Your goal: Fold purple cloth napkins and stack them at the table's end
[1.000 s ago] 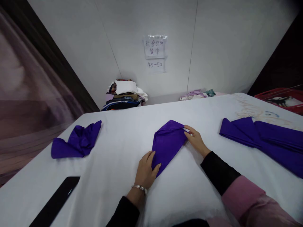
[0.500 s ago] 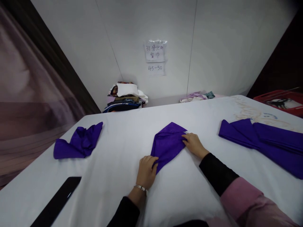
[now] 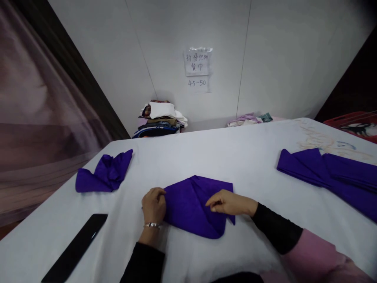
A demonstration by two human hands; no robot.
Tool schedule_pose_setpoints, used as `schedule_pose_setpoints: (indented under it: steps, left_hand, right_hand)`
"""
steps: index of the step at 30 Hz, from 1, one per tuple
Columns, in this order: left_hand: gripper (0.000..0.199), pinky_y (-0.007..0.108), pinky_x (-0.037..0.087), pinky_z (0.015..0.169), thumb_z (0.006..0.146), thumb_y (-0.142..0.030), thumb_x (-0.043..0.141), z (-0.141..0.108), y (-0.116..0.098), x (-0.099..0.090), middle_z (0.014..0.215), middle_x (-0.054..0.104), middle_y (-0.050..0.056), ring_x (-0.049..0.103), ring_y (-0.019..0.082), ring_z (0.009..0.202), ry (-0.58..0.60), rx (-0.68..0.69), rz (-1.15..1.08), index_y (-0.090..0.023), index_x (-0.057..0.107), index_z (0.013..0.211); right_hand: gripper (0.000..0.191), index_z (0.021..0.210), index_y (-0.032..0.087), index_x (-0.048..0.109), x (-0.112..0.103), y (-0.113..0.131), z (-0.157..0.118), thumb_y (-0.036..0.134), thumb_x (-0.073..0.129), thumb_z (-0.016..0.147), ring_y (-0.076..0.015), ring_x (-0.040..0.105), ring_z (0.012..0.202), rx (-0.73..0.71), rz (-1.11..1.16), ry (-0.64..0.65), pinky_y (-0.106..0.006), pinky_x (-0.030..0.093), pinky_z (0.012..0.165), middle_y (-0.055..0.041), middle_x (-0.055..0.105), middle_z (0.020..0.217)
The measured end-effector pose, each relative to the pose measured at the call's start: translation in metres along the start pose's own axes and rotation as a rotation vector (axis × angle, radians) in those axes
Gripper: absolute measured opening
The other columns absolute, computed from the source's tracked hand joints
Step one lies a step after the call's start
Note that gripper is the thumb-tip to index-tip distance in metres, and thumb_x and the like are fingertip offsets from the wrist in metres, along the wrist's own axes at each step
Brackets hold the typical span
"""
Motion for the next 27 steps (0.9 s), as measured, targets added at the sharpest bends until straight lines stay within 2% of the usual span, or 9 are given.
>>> schedule_pose_setpoints:
  steps: [3,5,8,10,14,17,19,23,27]
  left_hand:
    - [0.017,0.038,0.045,0.081,0.077,-0.02,0.047,-0.009,-0.02,0.012,0.086,0.067,0.004,0.061,0.021,0.085,0.036,0.071,-0.053,-0.02,0.062,0.084]
    - [0.024,0.04,0.043,0.087,0.081,-0.029,0.05,-0.018,-0.043,0.024,0.099,0.066,0.006,0.059,0.023,0.095,0.124,0.156,-0.064,-0.02,0.061,0.1]
    - [0.044,0.043,0.039,0.092,0.08,-0.036,0.056,-0.035,-0.079,0.044,0.121,0.058,0.009,0.051,0.025,0.111,0.339,0.317,-0.051,-0.02,0.051,0.121]
    - [0.049,0.043,0.04,0.09,0.079,-0.034,0.058,-0.043,-0.094,0.053,0.125,0.055,0.008,0.049,0.026,0.111,0.465,0.378,-0.035,-0.022,0.047,0.125]
    - [0.026,0.041,0.041,0.08,0.08,-0.027,0.057,-0.045,-0.102,0.055,0.104,0.061,0.006,0.052,0.023,0.096,0.544,0.385,-0.012,-0.023,0.059,0.106]
    - [0.004,0.039,0.041,0.078,0.08,-0.023,0.057,-0.042,-0.102,0.05,0.092,0.061,0.004,0.052,0.021,0.09,0.518,0.406,-0.01,-0.021,0.061,0.081]
    - [0.004,0.041,0.04,0.085,0.08,-0.021,0.058,-0.039,-0.104,0.041,0.095,0.061,0.004,0.051,0.021,0.097,0.455,0.437,-0.03,-0.02,0.059,0.076]
    - [0.009,0.043,0.032,0.101,0.083,-0.016,0.052,-0.035,-0.111,0.013,0.111,0.062,0.005,0.045,0.022,0.117,0.265,0.534,-0.063,-0.02,0.06,0.078]
    - [0.011,0.042,0.031,0.103,0.083,-0.014,0.052,-0.039,-0.116,-0.017,0.107,0.066,0.002,0.05,0.02,0.115,0.095,0.618,-0.061,-0.021,0.06,0.077]
  right_hand:
    - [0.029,0.106,0.024,0.066,-0.017,-0.007,0.002,0.019,0.053,0.081,-0.0202,0.06,0.089,0.009,-0.317,-0.268,-0.034,0.046,0.079,-0.0049,0.067,0.098]
    - [0.033,0.112,0.023,0.062,-0.025,-0.012,0.002,0.028,0.057,0.081,-0.0244,0.055,0.102,0.047,-0.482,-0.354,-0.039,0.043,0.088,-0.008,0.062,0.11]
    - [0.047,0.119,0.019,0.058,-0.026,-0.017,0.002,0.04,0.062,0.077,-0.0287,0.05,0.107,0.097,-0.62,-0.346,-0.042,0.04,0.091,-0.013,0.058,0.117]
    - [0.047,0.117,0.018,0.058,-0.023,-0.018,0.003,0.037,0.064,0.075,-0.029,0.05,0.106,0.109,-0.673,-0.322,-0.041,0.04,0.09,-0.0138,0.057,0.116]
    - [0.029,0.105,0.018,0.063,-0.022,-0.022,0.004,0.021,0.058,0.077,-0.0247,0.051,0.098,0.127,-0.713,-0.342,-0.036,0.04,0.086,-0.0114,0.059,0.105]
    - [0.023,0.091,0.017,0.066,-0.031,-0.032,0.005,0.012,0.047,0.078,-0.0204,0.053,0.09,0.162,-0.643,-0.382,-0.031,0.041,0.08,-0.0091,0.061,0.093]
    - [0.022,0.083,0.018,0.066,-0.045,-0.043,0.005,0.011,0.047,0.075,-0.018,0.055,0.083,0.204,-0.431,-0.442,-0.029,0.042,0.075,-0.0063,0.063,0.086]
    - [0.012,0.073,0.017,0.065,-0.09,-0.07,-0.003,0.022,0.057,0.065,-0.0143,0.054,0.057,0.319,0.191,-0.638,-0.026,0.043,0.056,-0.0012,0.063,0.064]
    - [0.02,0.076,0.017,0.061,-0.138,-0.083,-0.026,0.033,0.056,0.064,-0.0128,0.053,0.053,0.342,0.302,-0.818,-0.025,0.043,0.053,-0.0005,0.061,0.061]
Point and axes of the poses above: each hand's wrist, its own z-axis towards the middle knuckle, its own x-axis out of the palm, y = z × x, the point moved 5 cm from there along z, towards the middle knuckle
